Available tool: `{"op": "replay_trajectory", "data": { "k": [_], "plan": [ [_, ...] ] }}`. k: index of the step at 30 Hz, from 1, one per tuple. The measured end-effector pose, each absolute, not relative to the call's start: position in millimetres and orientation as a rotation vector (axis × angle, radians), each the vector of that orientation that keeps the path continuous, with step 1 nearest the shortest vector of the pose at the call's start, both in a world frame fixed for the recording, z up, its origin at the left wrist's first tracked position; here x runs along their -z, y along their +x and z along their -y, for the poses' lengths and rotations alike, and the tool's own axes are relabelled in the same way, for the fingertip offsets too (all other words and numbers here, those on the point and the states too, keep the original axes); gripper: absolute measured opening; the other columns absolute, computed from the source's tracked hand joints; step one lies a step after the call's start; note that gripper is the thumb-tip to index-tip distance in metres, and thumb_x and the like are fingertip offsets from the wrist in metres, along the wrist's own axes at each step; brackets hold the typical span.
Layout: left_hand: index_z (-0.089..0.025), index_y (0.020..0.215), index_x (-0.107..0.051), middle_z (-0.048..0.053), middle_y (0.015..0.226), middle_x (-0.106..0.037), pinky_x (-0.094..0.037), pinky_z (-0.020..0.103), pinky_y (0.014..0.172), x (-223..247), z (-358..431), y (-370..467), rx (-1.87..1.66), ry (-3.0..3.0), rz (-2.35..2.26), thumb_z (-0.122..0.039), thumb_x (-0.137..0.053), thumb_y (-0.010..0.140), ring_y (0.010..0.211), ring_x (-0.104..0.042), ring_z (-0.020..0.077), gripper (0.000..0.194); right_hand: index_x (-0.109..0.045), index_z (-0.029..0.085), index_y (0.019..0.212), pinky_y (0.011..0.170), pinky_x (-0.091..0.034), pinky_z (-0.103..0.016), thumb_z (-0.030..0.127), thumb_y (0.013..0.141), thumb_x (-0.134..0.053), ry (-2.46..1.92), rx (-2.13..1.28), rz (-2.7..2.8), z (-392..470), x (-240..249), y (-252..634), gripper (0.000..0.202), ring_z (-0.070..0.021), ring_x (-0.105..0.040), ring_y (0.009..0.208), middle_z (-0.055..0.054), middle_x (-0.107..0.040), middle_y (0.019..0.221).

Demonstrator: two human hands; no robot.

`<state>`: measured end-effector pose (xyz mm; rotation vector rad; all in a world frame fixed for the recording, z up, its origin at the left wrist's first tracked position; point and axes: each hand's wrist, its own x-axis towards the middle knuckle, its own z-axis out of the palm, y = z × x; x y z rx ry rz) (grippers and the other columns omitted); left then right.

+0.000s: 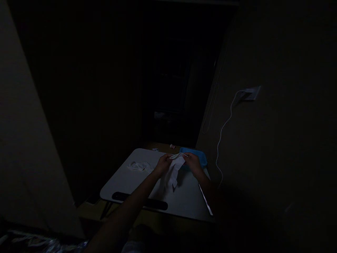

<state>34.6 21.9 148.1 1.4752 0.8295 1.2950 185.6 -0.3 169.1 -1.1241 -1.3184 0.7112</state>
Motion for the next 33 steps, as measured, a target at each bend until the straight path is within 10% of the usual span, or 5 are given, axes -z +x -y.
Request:
{"op": "replay_trajectory", "data": {
  "k": [7, 14, 26, 33],
  "plan": [
    [-0.011, 0.084, -0.058, -0.001, 0.067, -0.057, -0.039, 0.021, 0.055, -148.2, -20.2, 36.4, -1.165, 1.601, -0.892, -0.027, -0.068, 0.052, 0.062, -0.052, 0.0126, 0.036, -0.059, 0.017, 0.062, 0.05, -0.04, -0.026, 0.045, 0.062, -0.054, -1.123, -0.609, 1.327, 0.4, -168.4, 187.0, 0.028, -0.0152, -0.052, 0.055, -0.001, -0.058, 0.058],
    [-0.012, 0.062, -0.055, -0.005, 0.056, -0.051, -0.037, 0.021, 0.052, -125.3, -30.2, 29.3, -0.959, 1.662, -0.859, -0.013, -0.058, 0.054, 0.055, -0.049, 0.0109, 0.008, -0.055, 0.018, 0.063, 0.053, -0.037, -0.026, 0.044, 0.062, -0.051, -1.147, -0.437, 1.322, -3.8, -163.8, 186.1, 0.027, -0.0143, -0.048, 0.055, 0.0, -0.054, 0.057],
    [-0.014, 0.082, -0.052, 0.001, 0.074, -0.055, -0.04, 0.023, 0.06, -128.9, -25.0, 27.2, -1.097, 1.724, -0.811, -0.028, -0.05, 0.071, 0.068, -0.051, 0.0131, 0.019, -0.048, 0.02, 0.073, 0.058, -0.039, -0.028, 0.054, 0.068, -0.043, -1.151, -0.362, 1.19, -9.2, -159.7, 193.5, 0.035, -0.0159, -0.049, 0.062, 0.0, -0.052, 0.065],
    [-0.013, 0.072, -0.054, -0.002, 0.068, -0.054, -0.039, 0.022, 0.057, -124.2, -29.4, 19.1, -0.849, 1.815, -0.917, -0.027, -0.066, 0.053, 0.064, -0.051, 0.0131, 0.026, -0.048, 0.02, 0.072, 0.063, -0.041, -0.03, 0.057, 0.066, -0.043, -1.165, -0.364, 1.181, -15.4, -155.8, 202.5, 0.037, -0.0171, -0.051, 0.066, -0.002, -0.054, 0.068]
  ]
}}
